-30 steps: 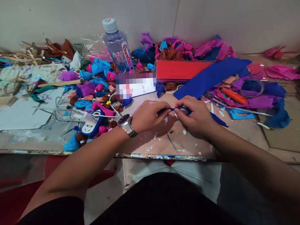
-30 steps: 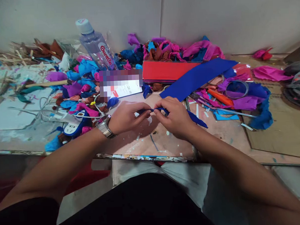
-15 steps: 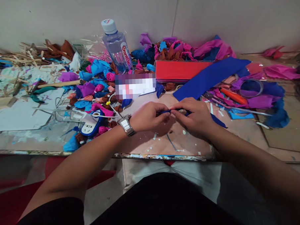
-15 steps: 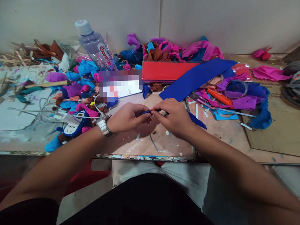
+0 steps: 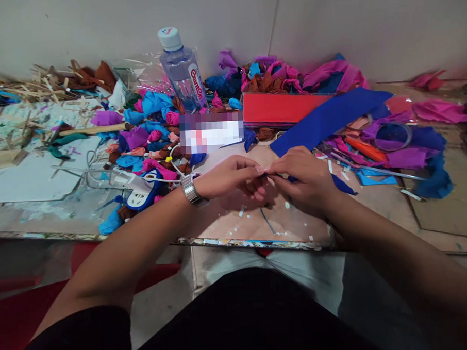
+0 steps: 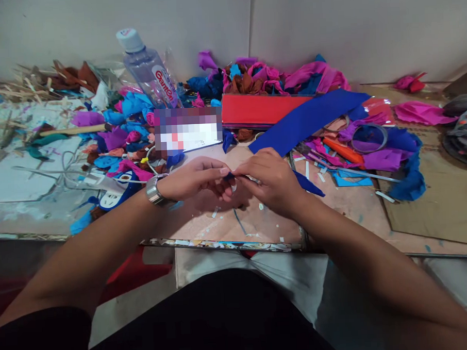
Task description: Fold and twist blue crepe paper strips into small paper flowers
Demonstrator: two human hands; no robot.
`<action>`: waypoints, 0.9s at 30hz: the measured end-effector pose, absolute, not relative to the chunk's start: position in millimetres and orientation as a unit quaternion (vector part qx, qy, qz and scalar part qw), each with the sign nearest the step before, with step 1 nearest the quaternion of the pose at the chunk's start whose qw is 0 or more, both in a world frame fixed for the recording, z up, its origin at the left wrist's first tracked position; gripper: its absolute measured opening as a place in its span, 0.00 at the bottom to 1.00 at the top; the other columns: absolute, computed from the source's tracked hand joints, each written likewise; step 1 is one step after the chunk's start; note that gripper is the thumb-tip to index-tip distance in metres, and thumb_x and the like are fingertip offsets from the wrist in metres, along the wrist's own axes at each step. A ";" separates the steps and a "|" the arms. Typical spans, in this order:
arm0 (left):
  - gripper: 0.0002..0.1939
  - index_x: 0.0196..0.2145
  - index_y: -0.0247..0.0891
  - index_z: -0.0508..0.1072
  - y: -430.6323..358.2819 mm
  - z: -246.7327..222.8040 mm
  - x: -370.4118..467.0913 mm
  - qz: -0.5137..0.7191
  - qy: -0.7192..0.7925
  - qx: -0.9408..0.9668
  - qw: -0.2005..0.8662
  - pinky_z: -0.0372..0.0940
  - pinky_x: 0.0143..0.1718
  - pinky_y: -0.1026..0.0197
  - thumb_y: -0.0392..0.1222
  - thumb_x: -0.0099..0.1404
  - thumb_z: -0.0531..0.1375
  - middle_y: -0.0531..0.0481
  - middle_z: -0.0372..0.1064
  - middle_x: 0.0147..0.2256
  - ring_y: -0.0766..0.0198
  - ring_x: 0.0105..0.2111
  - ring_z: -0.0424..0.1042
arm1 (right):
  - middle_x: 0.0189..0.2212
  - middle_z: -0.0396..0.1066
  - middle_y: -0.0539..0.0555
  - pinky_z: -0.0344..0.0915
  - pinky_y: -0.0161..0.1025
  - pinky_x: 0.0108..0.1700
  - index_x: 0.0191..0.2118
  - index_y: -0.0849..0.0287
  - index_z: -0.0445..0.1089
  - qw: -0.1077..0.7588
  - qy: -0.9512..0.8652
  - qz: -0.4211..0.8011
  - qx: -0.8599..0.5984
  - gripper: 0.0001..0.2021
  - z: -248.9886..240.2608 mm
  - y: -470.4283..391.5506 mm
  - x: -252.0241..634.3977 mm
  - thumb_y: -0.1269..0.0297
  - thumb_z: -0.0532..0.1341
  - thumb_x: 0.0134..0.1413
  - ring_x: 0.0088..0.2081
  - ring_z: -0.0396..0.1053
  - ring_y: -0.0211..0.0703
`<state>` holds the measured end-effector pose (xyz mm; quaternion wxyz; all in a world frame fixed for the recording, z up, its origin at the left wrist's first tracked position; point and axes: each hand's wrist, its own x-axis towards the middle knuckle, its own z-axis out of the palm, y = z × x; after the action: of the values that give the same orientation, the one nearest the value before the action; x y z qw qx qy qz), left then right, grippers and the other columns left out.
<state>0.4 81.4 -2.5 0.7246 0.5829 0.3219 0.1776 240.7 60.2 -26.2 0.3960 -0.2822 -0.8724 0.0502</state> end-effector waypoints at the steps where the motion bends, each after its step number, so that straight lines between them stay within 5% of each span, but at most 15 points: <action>1: 0.19 0.38 0.31 0.78 81.6 -3.1 0.3 0.178 0.323 0.582 0.725 0.76 0.35 0.64 0.54 0.71 0.66 0.43 0.82 0.33 0.63 0.32 0.82 | 0.38 0.83 0.52 0.68 0.50 0.50 0.45 0.52 0.77 0.393 -0.874 0.045 -0.282 0.04 -26.1 60.2 240.9 0.68 0.65 0.68 0.41 0.79 0.47; 9: 0.21 0.37 0.32 0.76 81.7 -11.4 3.6 0.223 0.300 0.663 0.648 0.73 0.35 0.64 0.56 0.73 0.64 0.45 0.79 0.32 0.67 0.30 0.78 | 0.36 0.83 0.54 0.67 0.51 0.50 0.43 0.54 0.77 0.379 -0.868 0.019 -0.321 0.03 -21.7 56.5 237.8 0.65 0.65 0.69 0.39 0.78 0.48; 20: 0.16 0.40 0.38 0.79 77.1 -17.3 3.4 0.265 0.314 0.901 0.141 0.60 0.35 0.60 0.46 0.79 0.55 0.48 0.79 0.32 0.62 0.33 0.76 | 0.37 0.80 0.53 0.67 0.49 0.47 0.42 0.52 0.74 0.364 -0.832 0.111 -0.403 0.01 -28.7 53.9 234.5 0.65 0.64 0.68 0.42 0.75 0.52; 27: 0.15 0.43 0.38 0.80 73.9 -20.0 7.4 0.257 0.320 0.908 0.082 0.60 0.33 0.61 0.44 0.79 0.54 0.46 0.81 0.36 0.61 0.35 0.78 | 0.37 0.78 0.52 0.66 0.44 0.44 0.41 0.54 0.72 0.363 -0.814 0.158 -0.424 0.03 -28.7 52.8 231.0 0.68 0.62 0.66 0.40 0.74 0.48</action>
<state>7.4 73.9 -20.0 0.0816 0.9080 0.3204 0.2573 231.0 52.8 -28.7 0.3634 -0.4241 -0.8143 0.1581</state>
